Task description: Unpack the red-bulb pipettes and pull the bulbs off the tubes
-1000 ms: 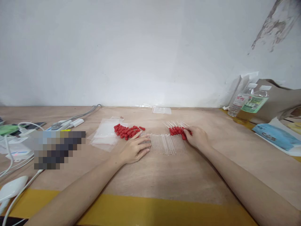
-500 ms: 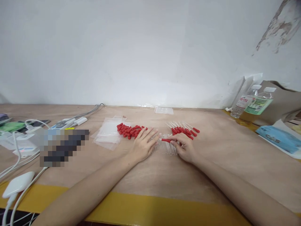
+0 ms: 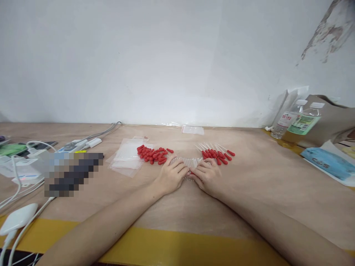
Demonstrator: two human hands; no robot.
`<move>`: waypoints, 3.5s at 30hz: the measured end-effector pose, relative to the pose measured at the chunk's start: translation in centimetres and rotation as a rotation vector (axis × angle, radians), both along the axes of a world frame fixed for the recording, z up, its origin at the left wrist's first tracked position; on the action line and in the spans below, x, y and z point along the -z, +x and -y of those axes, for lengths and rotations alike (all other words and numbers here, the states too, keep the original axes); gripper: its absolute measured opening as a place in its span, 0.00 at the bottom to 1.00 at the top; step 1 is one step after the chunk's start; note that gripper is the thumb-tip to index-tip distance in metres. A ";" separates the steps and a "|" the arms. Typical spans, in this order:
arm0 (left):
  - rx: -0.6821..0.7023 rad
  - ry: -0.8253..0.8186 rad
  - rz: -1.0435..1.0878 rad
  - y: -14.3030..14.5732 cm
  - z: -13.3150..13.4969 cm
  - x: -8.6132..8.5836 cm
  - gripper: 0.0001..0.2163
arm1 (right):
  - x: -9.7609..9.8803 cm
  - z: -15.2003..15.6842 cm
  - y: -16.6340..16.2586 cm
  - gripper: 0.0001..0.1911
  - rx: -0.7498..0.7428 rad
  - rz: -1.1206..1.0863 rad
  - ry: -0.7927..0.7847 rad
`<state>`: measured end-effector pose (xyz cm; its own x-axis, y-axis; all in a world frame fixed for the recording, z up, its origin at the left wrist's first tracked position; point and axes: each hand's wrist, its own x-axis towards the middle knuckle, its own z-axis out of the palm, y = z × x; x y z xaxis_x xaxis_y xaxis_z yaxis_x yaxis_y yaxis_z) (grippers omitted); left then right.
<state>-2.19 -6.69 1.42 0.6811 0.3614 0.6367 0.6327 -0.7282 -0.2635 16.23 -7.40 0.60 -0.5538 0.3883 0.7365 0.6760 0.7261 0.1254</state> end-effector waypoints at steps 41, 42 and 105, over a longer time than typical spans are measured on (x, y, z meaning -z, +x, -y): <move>0.125 0.019 0.007 -0.9 1.5 -0.3 0.06 | 0.0 1.4 -0.3 0.09 -0.181 -0.011 -0.052; 0.132 0.017 -0.005 -0.9 1.6 -0.4 0.06 | 0.0 1.4 -0.3 0.09 -0.182 0.004 -0.047; 0.069 -0.363 -0.350 -5.9 -1.3 -2.6 0.26 | -0.7 -5.2 10.4 0.13 0.353 -0.724 -0.971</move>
